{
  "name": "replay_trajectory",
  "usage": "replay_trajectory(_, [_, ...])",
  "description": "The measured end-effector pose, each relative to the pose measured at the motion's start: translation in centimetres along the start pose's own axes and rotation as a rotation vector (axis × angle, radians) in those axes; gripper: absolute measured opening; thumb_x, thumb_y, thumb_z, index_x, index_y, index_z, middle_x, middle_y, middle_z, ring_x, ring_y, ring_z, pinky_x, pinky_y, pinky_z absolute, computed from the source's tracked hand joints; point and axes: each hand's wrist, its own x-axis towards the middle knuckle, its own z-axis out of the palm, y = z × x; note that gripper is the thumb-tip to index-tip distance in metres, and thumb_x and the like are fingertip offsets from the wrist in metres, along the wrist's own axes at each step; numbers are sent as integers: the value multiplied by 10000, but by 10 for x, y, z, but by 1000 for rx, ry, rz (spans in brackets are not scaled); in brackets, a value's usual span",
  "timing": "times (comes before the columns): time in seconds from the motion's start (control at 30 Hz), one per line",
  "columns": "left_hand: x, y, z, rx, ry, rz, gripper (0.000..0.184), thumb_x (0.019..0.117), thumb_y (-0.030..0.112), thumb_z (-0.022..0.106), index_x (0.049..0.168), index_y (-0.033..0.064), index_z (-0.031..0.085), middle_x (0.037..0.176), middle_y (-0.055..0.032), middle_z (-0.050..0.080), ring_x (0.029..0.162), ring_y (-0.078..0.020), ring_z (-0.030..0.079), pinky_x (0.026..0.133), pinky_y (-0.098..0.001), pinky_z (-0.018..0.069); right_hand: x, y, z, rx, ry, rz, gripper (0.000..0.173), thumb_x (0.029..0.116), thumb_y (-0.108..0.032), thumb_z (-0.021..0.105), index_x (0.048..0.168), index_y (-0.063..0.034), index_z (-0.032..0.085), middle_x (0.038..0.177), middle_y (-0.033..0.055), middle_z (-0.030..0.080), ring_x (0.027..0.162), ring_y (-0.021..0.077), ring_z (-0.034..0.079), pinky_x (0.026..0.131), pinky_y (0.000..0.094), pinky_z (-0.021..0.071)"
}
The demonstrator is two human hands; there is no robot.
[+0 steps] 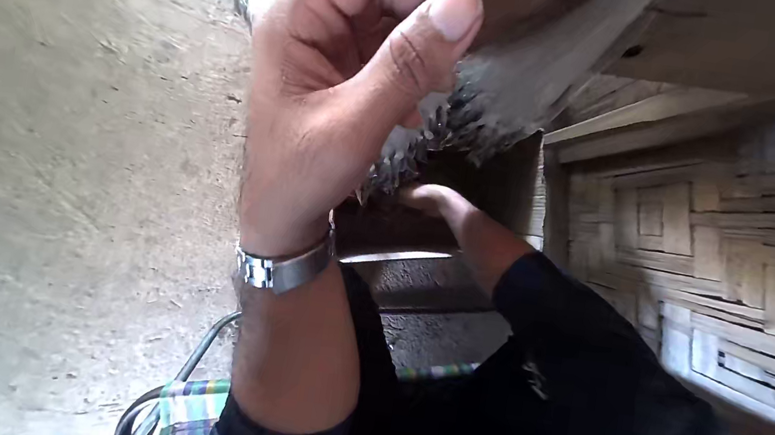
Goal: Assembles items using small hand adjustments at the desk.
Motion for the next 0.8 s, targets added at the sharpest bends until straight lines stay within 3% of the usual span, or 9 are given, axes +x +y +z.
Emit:
replay_trajectory(0.07, [0,-1,-1,-67,-55,2,263,1062,133,522,1208,-70,605,1069,-149,699,839,-221,695,653,-342,608,-15,13,-21,112,-14,-127,425,1043,-433,516,1123,-60,703,1058,87,712,958,187,681,868,439,560])
replay_trajectory(0.17, [-1,0,2,-146,-163,-44,327,1076,175,484,1291,-56,567,1139,-144,690,896,-232,700,714,-379,624,-65,16,-41,316,-146,-303,523,1100,-465,397,1154,-41,699,1009,52,732,880,132,696,819,334,584])
replay_trajectory(0.3, [-4,-5,11,-129,-355,-175,434,1060,288,539,1329,-50,583,1230,-168,676,1036,-280,699,904,-459,613,-145,12,-51,282,-98,-408,538,1109,-451,367,1110,-20,689,997,52,746,897,131,707,847,337,585])
replay_trajectory(0.37, [-9,-6,21,-40,-477,-264,457,1033,324,604,1319,-32,621,1235,-143,691,1101,-246,684,978,-426,582,-171,17,-53,283,-79,-563,507,1111,-402,372,1049,-35,715,964,38,756,863,106,703,797,312,585])
replay_trajectory(0.43, [-14,-5,36,126,-582,-377,451,996,297,668,1354,24,636,1235,-87,710,1086,-168,698,956,-354,599,-187,23,-54,368,-80,-721,436,1101,-340,398,1015,-52,714,943,26,755,865,103,708,808,312,597])
replay_trajectory(0.53, [-21,-15,60,406,-690,-446,601,944,339,749,1462,97,565,1270,-46,680,1098,-111,671,986,-345,572,-198,23,-58,504,-106,-919,307,1047,-302,494,952,-115,718,920,-17,748,866,80,703,816,307,602])
replay_trajectory(0.6, [-22,-24,69,523,-709,-459,673,972,315,714,1556,118,446,1307,-85,645,1087,-139,663,974,-377,566,-203,22,-64,578,-150,-1016,295,1027,-348,562,1012,-101,723,961,3,745,876,96,705,801,317,610])
replay_trajectory(0.67, [-24,-23,75,598,-613,-532,605,1024,286,645,1574,179,420,1210,-92,682,892,-171,713,794,-410,629,-208,23,-70,676,-225,-1050,363,1021,-404,600,1170,-82,679,1056,67,726,919,160,717,798,367,631])
replay_trajectory(0.8, [-21,-16,81,700,-384,-543,309,1053,319,600,1344,241,664,1008,-46,748,752,-177,709,683,-427,616,-216,26,-82,764,-243,-1057,494,1050,-414,518,1432,-104,468,1187,169,680,991,290,718,808,460,630])
